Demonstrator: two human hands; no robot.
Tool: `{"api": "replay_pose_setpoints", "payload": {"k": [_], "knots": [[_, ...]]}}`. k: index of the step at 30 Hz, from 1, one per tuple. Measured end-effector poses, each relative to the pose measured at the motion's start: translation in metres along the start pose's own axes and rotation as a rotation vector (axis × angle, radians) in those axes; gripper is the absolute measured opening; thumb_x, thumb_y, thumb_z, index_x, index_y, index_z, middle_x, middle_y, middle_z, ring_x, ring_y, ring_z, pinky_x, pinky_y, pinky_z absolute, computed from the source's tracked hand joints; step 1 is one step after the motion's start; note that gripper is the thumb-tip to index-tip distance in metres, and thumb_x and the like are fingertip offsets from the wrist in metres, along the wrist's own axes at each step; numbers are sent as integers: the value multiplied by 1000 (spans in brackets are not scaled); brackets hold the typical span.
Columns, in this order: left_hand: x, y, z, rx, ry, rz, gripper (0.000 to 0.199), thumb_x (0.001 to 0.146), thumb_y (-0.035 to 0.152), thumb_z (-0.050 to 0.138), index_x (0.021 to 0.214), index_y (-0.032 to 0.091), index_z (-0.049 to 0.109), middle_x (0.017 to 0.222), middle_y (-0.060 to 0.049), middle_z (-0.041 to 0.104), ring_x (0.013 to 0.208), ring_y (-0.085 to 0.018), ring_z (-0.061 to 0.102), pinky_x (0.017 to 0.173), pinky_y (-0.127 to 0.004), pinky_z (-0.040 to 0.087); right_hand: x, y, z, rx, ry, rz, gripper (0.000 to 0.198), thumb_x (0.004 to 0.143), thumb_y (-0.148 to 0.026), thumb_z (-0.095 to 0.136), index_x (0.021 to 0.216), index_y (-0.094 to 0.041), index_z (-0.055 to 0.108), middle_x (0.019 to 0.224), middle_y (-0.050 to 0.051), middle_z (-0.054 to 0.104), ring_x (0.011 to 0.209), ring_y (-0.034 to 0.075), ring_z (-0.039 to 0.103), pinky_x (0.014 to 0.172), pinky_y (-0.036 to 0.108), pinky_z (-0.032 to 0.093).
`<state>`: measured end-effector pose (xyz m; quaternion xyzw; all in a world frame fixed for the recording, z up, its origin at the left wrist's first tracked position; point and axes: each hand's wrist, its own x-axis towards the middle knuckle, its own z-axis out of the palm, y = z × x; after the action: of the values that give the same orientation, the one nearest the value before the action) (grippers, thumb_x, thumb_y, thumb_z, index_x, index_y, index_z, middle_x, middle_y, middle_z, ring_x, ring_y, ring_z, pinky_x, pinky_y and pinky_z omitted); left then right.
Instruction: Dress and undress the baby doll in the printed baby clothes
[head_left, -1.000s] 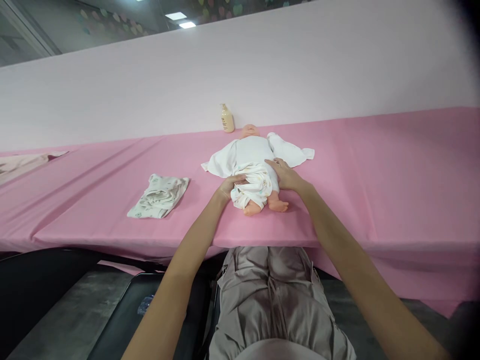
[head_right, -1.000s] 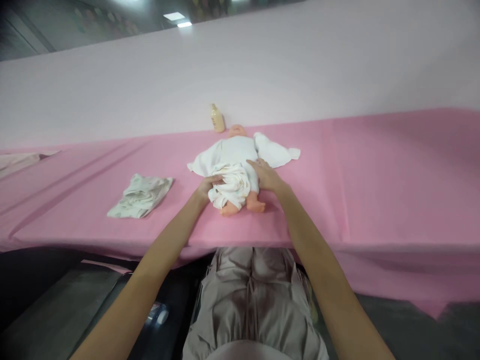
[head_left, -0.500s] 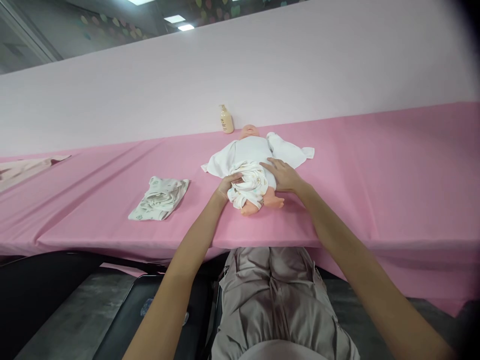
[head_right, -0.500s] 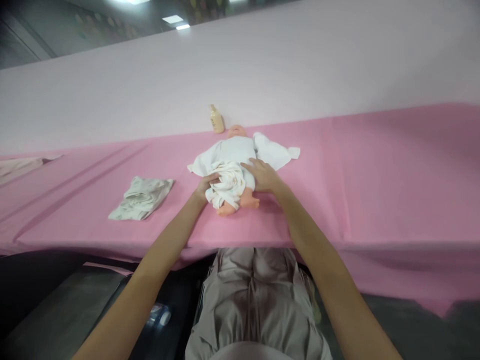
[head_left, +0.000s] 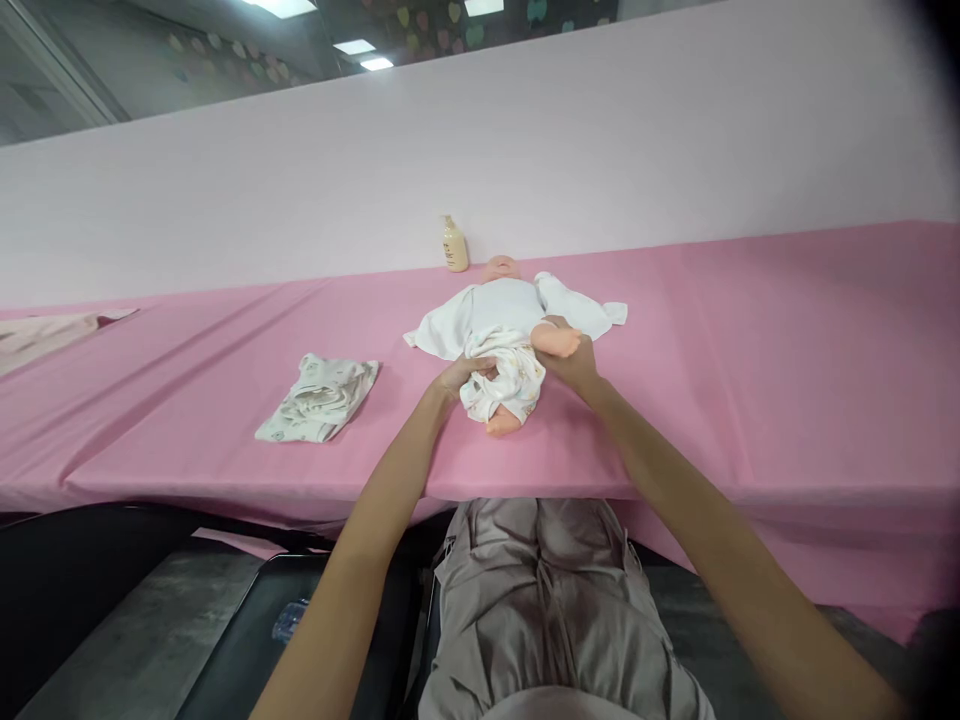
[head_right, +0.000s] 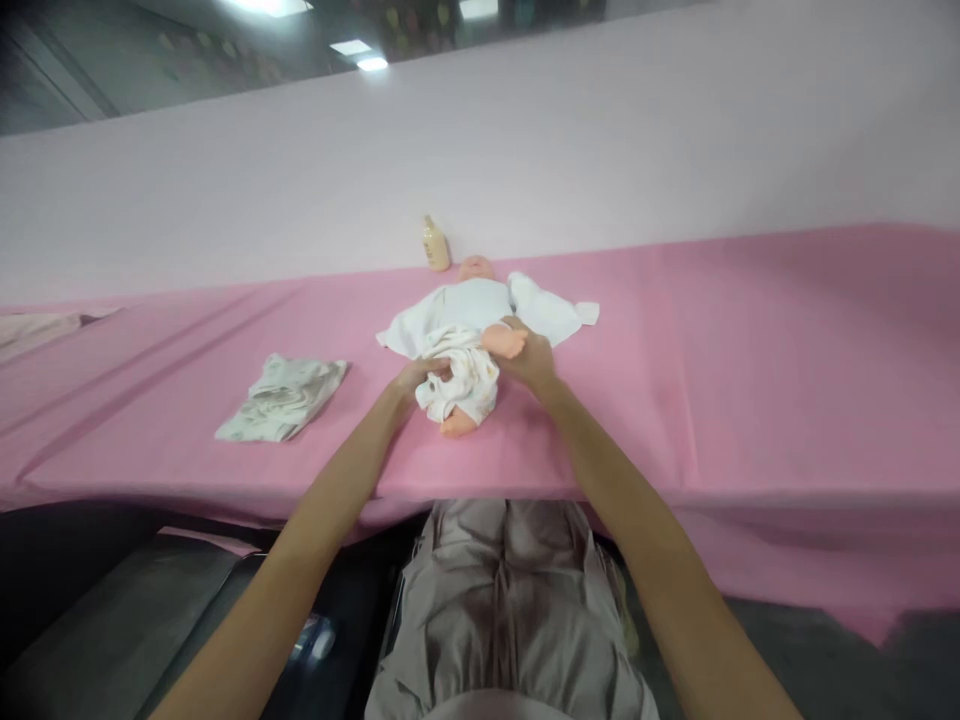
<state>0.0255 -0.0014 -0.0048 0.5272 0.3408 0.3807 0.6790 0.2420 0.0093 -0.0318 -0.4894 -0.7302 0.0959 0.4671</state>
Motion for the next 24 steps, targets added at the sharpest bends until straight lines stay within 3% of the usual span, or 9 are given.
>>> {"api": "replay_pose_setpoints", "payload": {"k": [4,6,9,11,17,20,24], "knots": [[-6,17,8,287,-144,77,38,48,24,83,79,13,63,72,0,65,69,-15,60,68,-28,50,2,-9,3,-303,127,112,48,84,-51,49,106,-11,61,87,12,67,75,23,60,64,29,38],[-9,26,12,494,-200,97,40,52,23,83,87,14,65,81,-1,67,76,-16,62,70,-27,50,2,-16,6,-435,66,98,52,84,-52,50,118,-13,55,92,10,66,71,20,58,60,27,34],[-14,32,21,760,-240,165,34,56,30,81,81,13,66,76,0,65,72,-15,60,64,-25,49,1,-25,12,-608,-40,76,55,88,-53,46,128,-16,47,98,10,63,70,19,56,57,27,30],[-16,32,26,884,-179,299,34,57,37,81,77,13,66,69,2,62,65,-13,57,58,-23,46,1,-30,16,-676,-81,78,53,90,-52,43,128,-16,46,99,11,61,71,18,56,57,27,28],[-14,22,31,1140,187,854,36,64,49,75,61,15,61,48,5,47,45,-7,39,46,-22,33,-4,-36,15,-655,-74,53,49,92,-50,41,128,-18,46,101,10,58,71,16,53,57,28,26],[-9,16,26,1193,370,1094,38,66,52,73,62,17,60,51,3,53,47,-9,45,49,-23,36,-6,-35,15,-641,-79,49,50,91,-51,42,131,-20,45,105,10,59,72,17,54,57,28,27],[-4,12,25,1174,474,1190,36,67,51,73,70,17,62,61,-1,61,56,-14,57,56,-26,44,-5,-30,15,-619,-106,32,50,92,-49,41,130,-18,46,106,11,61,74,19,56,59,28,29]]}}
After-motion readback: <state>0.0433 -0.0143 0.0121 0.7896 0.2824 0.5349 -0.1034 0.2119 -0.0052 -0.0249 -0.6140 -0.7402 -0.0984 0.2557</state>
